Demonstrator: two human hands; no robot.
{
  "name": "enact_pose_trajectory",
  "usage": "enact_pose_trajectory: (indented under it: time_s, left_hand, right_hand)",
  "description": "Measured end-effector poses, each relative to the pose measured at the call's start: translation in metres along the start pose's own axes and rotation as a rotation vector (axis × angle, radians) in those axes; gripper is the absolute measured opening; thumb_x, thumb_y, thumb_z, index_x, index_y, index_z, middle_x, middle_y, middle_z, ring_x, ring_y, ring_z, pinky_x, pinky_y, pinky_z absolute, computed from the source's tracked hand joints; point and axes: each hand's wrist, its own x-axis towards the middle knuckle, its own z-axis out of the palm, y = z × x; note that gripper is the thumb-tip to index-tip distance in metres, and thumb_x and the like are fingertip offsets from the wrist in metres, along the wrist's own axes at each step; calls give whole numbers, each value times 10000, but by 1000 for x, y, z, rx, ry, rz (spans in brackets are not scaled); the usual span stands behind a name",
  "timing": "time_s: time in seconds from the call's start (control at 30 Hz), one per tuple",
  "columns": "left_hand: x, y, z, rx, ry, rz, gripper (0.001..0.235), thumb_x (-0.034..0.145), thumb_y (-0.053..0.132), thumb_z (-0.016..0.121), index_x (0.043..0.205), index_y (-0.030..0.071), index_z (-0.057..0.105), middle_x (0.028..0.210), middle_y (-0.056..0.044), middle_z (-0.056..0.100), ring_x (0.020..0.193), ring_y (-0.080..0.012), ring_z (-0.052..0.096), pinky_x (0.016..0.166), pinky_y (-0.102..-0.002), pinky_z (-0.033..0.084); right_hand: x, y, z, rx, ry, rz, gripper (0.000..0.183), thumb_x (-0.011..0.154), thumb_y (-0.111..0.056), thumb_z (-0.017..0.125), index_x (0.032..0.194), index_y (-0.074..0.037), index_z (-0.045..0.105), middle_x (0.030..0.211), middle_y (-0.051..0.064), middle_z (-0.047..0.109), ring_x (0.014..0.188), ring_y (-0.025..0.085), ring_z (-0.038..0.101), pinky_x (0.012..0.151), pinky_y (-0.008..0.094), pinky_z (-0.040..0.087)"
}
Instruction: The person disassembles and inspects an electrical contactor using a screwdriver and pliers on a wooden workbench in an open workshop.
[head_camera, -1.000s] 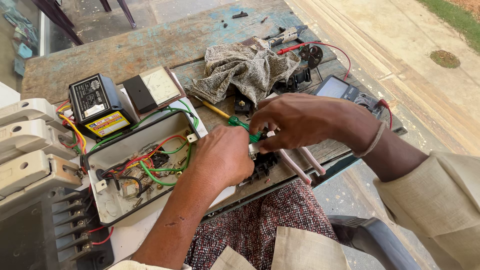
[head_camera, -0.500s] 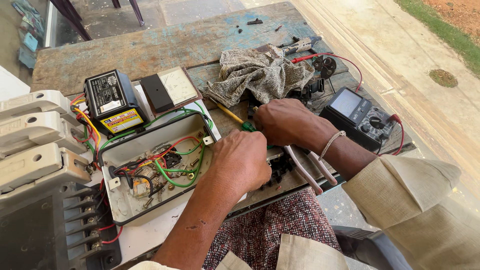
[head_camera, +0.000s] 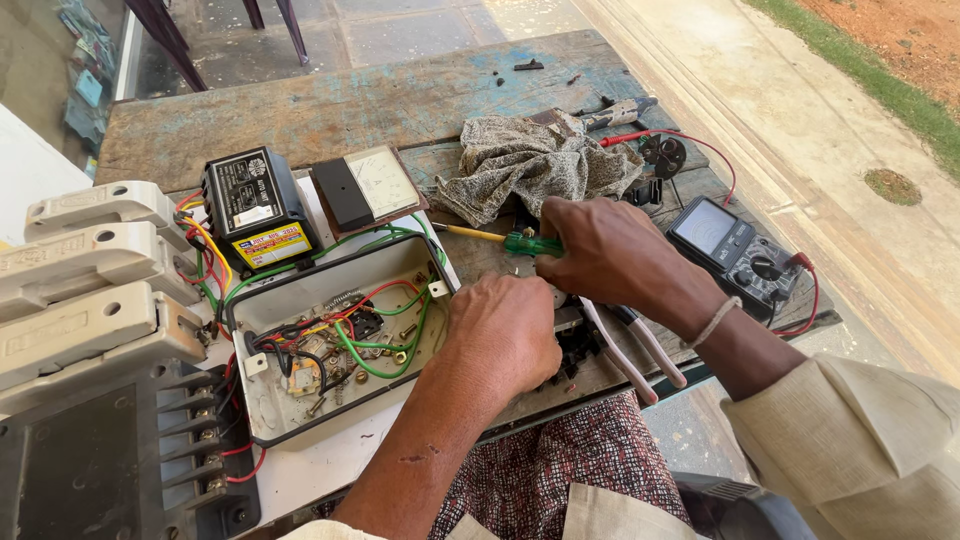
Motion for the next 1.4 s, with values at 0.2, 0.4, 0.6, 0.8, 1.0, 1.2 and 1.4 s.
enact_pose_trajectory:
  time_s: [0.2, 0.4, 0.6, 0.8, 1.0, 1.2, 1.4]
  left_hand:
    - [2, 0, 2, 22, 2, 15, 278, 871, 128, 685, 1123, 12, 704, 1091, -181, 695, 1074, -290, 650, 1000, -475, 519]
    - [2, -1, 2, 12, 34, 40, 282, 846, 127, 702, 1110, 34, 729, 1105, -174, 697, 1103, -296, 641, 998, -486, 513]
    - [0, 1, 1, 12, 29, 40, 261, 851, 124, 695, 1098, 49, 732, 1088, -152, 707, 1095, -285, 637, 990, -490, 513]
    - [-1, -3, 4, 1, 108, 91, 226, 852, 132, 698, 1059, 60, 752, 1056, -154, 706, 1075, -302, 632, 995, -488, 492]
    - [0, -2, 4, -15, 92, 84, 185, 849, 120, 708, 1020, 81, 769, 996, -134, 715, 1028, -284, 651, 978, -479, 501]
    - [0, -4, 6, 5, 89, 99, 168, 877, 131, 695, 1023, 76, 758, 976, -133, 715, 1009, -286, 656, 972, -484, 495]
    - [1, -3, 8, -14, 107, 91, 211, 827, 147, 735, 1026, 78, 744, 1031, -132, 701, 1070, -297, 627, 986, -488, 484]
  right_hand:
    - [-43, 26, -42, 645, 534, -163, 363, 996, -392, 663, 1033, -36, 605, 931, 155, 749, 782, 208, 703, 668, 340, 612]
    - [-92, 24, -63, 1066, 623, -252, 223, 1159, -299, 434, 1272, -113, 388, 1088, 144, 692, 996, 263, 746, 685, 337, 585]
    - [-97, 9, -42, 1066, 457, -402, 258, 1162, -314, 448, 1315, -121, 373, 1024, 178, 697, 1006, 255, 759, 702, 329, 625]
    - [-110, 5, -20, 948, 428, -566, 328, 1111, -271, 533, 1348, -115, 369, 1089, 159, 708, 971, 189, 735, 761, 281, 623]
    - [-109, 4, -11, 976, 340, -561, 385, 1078, -256, 547, 1368, -99, 348, 1167, 137, 682, 1068, 199, 720, 830, 307, 623]
    - [-110, 2, -7, 860, 335, -616, 417, 1064, -242, 587, 1381, -87, 366, 1155, 115, 686, 1076, 204, 723, 930, 338, 626]
    - [-112, 2, -11, 734, 298, -696, 338, 1046, -245, 595, 1327, -88, 492, 1122, 101, 758, 1014, 171, 766, 854, 299, 649]
